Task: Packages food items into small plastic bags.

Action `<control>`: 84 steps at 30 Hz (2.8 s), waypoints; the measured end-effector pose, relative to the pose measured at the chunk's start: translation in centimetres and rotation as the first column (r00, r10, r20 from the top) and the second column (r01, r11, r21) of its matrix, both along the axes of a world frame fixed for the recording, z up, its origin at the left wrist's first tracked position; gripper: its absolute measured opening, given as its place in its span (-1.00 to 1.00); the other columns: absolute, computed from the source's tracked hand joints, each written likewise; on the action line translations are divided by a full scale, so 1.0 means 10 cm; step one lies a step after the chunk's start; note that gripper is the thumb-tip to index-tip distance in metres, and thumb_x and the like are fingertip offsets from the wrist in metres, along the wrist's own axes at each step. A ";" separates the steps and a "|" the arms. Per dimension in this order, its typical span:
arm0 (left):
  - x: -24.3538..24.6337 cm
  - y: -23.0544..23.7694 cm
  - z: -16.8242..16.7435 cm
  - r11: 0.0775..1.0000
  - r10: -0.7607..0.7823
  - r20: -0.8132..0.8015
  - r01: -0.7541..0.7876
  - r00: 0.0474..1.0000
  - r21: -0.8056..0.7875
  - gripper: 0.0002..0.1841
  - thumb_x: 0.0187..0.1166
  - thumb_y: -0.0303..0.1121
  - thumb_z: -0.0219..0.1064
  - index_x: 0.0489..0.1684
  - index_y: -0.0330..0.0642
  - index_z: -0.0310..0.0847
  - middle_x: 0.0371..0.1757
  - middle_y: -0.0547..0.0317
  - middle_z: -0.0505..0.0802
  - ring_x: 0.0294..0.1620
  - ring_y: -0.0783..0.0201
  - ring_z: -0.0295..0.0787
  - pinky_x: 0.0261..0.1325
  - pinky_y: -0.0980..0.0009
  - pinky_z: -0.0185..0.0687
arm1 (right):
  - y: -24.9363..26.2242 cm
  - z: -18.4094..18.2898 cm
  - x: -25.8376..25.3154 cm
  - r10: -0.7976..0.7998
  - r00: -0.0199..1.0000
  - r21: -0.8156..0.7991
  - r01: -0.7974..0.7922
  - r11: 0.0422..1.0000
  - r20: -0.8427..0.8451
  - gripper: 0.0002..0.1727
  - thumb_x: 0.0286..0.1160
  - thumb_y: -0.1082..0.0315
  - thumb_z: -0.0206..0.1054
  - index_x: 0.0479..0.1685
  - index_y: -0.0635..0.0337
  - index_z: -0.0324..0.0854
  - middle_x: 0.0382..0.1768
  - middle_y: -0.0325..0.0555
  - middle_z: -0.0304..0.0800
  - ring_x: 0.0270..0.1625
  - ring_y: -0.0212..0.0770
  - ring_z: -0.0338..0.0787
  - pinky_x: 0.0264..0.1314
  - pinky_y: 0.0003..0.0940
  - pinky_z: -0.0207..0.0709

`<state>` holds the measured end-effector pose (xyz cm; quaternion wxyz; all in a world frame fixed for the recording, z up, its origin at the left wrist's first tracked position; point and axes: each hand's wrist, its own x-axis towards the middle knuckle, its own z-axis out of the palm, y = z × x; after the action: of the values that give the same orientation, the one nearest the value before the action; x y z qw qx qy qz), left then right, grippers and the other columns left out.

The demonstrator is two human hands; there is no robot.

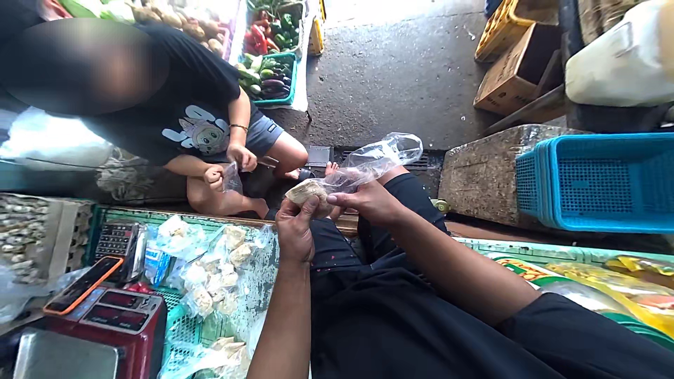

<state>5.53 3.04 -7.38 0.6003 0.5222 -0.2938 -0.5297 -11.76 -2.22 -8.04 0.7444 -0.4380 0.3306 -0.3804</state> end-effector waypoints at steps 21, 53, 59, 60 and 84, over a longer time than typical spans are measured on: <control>0.20 -0.03 0.03 0.960 -0.277 -0.092 0.278 0.957 0.007 -0.74 0.39 -0.53 0.49 0.03 -0.27 0.73 -0.07 -0.05 0.89 -0.10 0.17 0.88 0.07 0.21 0.84 | -0.10 0.07 -0.15 0.032 0.973 -0.247 -0.089 0.965 -0.228 -0.86 0.42 0.40 0.55 -0.14 0.25 0.79 -0.31 -0.14 0.90 -0.29 -0.35 0.87 -0.15 -0.33 0.82; -0.01 0.03 -0.05 0.955 -0.288 0.022 0.289 0.957 -0.075 -0.88 0.57 -0.34 0.48 -0.15 -0.16 0.87 -0.17 0.10 0.92 -0.17 0.26 0.88 0.05 0.23 0.84 | -0.15 0.02 -0.36 0.073 0.993 -0.222 -0.093 0.971 -0.095 -0.86 0.52 0.38 0.47 -0.23 0.33 0.78 -0.44 -0.12 0.83 -0.42 -0.37 0.78 -0.35 -0.42 0.71; -0.01 0.00 -0.09 0.980 -0.191 -0.060 0.187 0.980 -0.067 -0.88 0.50 -0.34 0.53 -0.16 -0.15 0.85 -0.22 0.11 0.90 -0.24 0.28 0.85 -0.08 0.30 0.85 | -0.13 -0.01 -0.35 -0.009 0.996 -0.184 -0.008 0.983 -0.092 -0.87 0.53 0.41 0.44 -0.24 0.32 0.81 -0.42 -0.11 0.86 -0.40 -0.36 0.81 -0.29 -0.38 0.75; 0.00 -0.01 -0.10 0.978 -0.203 -0.038 0.201 0.978 -0.052 -0.83 0.49 -0.30 0.54 -0.11 -0.16 0.82 -0.22 0.10 0.90 -0.25 0.28 0.86 -0.10 0.29 0.85 | -0.13 -0.01 -0.34 -0.028 0.994 -0.188 0.007 0.982 -0.109 -0.86 0.53 0.38 0.45 -0.26 0.31 0.81 -0.43 -0.11 0.86 -0.41 -0.34 0.80 -0.30 -0.35 0.75; -0.06 -0.53 -0.26 0.895 -0.414 -0.563 0.431 0.715 -0.110 -0.47 0.42 0.20 0.46 0.25 0.13 0.78 0.11 0.29 0.92 0.15 0.40 0.86 0.22 0.34 0.81 | -0.29 0.12 -0.52 0.376 0.884 -0.231 -0.441 0.867 -0.276 -0.78 0.45 0.45 0.44 -0.09 0.48 0.70 -0.26 0.08 0.83 -0.23 -0.22 0.81 -0.07 -0.15 0.73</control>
<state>4.91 -2.27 -10.01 0.5156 0.2661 -0.2031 -0.7887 -16.93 -5.15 -6.84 0.6951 -0.6411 0.2519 -0.2057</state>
